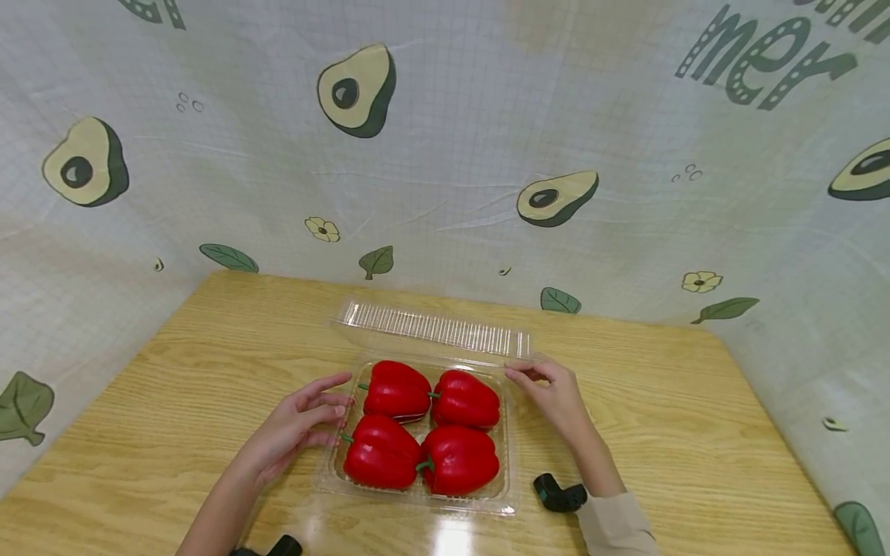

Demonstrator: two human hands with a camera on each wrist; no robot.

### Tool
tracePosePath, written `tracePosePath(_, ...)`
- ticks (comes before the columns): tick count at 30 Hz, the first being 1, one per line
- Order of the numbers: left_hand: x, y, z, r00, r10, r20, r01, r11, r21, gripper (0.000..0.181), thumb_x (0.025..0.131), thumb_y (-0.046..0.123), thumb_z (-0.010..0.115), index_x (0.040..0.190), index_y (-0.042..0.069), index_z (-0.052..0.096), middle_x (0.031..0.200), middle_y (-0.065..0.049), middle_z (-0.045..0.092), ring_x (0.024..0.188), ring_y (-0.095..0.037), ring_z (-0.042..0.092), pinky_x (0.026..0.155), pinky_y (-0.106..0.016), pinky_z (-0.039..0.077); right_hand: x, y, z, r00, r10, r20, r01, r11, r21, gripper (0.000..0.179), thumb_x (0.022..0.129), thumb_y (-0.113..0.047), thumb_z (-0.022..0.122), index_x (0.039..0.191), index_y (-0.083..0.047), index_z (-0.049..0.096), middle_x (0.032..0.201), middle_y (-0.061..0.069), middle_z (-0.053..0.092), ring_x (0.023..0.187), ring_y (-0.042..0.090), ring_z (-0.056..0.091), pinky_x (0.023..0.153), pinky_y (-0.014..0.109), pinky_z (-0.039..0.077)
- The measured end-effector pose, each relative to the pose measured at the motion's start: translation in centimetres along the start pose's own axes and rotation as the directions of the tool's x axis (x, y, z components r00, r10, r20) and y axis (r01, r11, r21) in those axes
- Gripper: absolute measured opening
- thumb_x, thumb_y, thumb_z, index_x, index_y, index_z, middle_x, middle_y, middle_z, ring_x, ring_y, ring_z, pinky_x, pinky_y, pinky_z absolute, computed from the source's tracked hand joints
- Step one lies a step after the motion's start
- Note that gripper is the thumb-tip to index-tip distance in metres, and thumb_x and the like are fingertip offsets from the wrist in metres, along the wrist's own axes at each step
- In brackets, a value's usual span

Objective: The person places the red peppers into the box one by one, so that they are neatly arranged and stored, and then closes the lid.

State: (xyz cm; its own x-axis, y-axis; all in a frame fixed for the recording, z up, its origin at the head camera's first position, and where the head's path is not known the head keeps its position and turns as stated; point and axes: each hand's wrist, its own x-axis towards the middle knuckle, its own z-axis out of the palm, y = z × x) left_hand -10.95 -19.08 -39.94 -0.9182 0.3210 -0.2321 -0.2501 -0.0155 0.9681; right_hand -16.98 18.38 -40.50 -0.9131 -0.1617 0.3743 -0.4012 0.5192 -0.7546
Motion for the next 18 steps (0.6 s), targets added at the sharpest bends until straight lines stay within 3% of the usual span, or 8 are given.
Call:
tracePosePath(6, 0.14, -0.01, 0.0, 1.0, -0.015, -0.015, 0.015, 1.0, 0.004, 0.061, 0.091, 0.017, 0.059, 0.144, 0.006, 0.03, 0.11, 0.001, 0.059, 0.089, -0.015, 0.06, 0.071, -0.028, 0.055, -0.35, 0.06, -0.6, 0.996, -0.018, 0.089, 0.01, 0.996, 0.087, 0.017, 0.092, -0.006, 0.055, 0.1, -0.001, 0.069, 0.086, 0.01, 0.068, 0.08, 0.012, 0.061, 0.073, 0.02, 0.05)
tracePosePath(10, 0.09, 0.02, 0.0, 1.0, -0.022, -0.016, 0.022, 1.0, 0.004, 0.06, 0.091, 0.017, 0.058, 0.144, 0.006, 0.031, 0.11, 0.001, 0.059, 0.089, -0.015, 0.06, 0.071, -0.028, 0.055, -0.41, 0.03, -0.69, 0.993, -0.035, 0.109, 0.019, 0.99, 0.14, 0.019, 0.094, -0.003, 0.05, 0.099, 0.005, 0.066, 0.083, 0.014, 0.066, 0.077, 0.021, 0.061, 0.071, 0.022, 0.051)
tracePosePath(18, -0.09, 0.11, 0.0, 1.0, -0.004, 0.002, 0.004, 1.0, 0.005, 0.06, 0.093, 0.016, 0.055, 0.145, 0.005, 0.027, 0.11, 0.0, 0.058, 0.089, -0.015, 0.06, 0.07, -0.028, 0.055, -0.47, -0.45, -0.73, 0.994, 0.005, 0.11, -0.026, 0.982, 0.189, 0.027, 0.098, -0.006, 0.042, 0.101, 0.007, 0.066, 0.085, 0.019, 0.066, 0.078, 0.014, 0.062, 0.073, 0.024, 0.053)
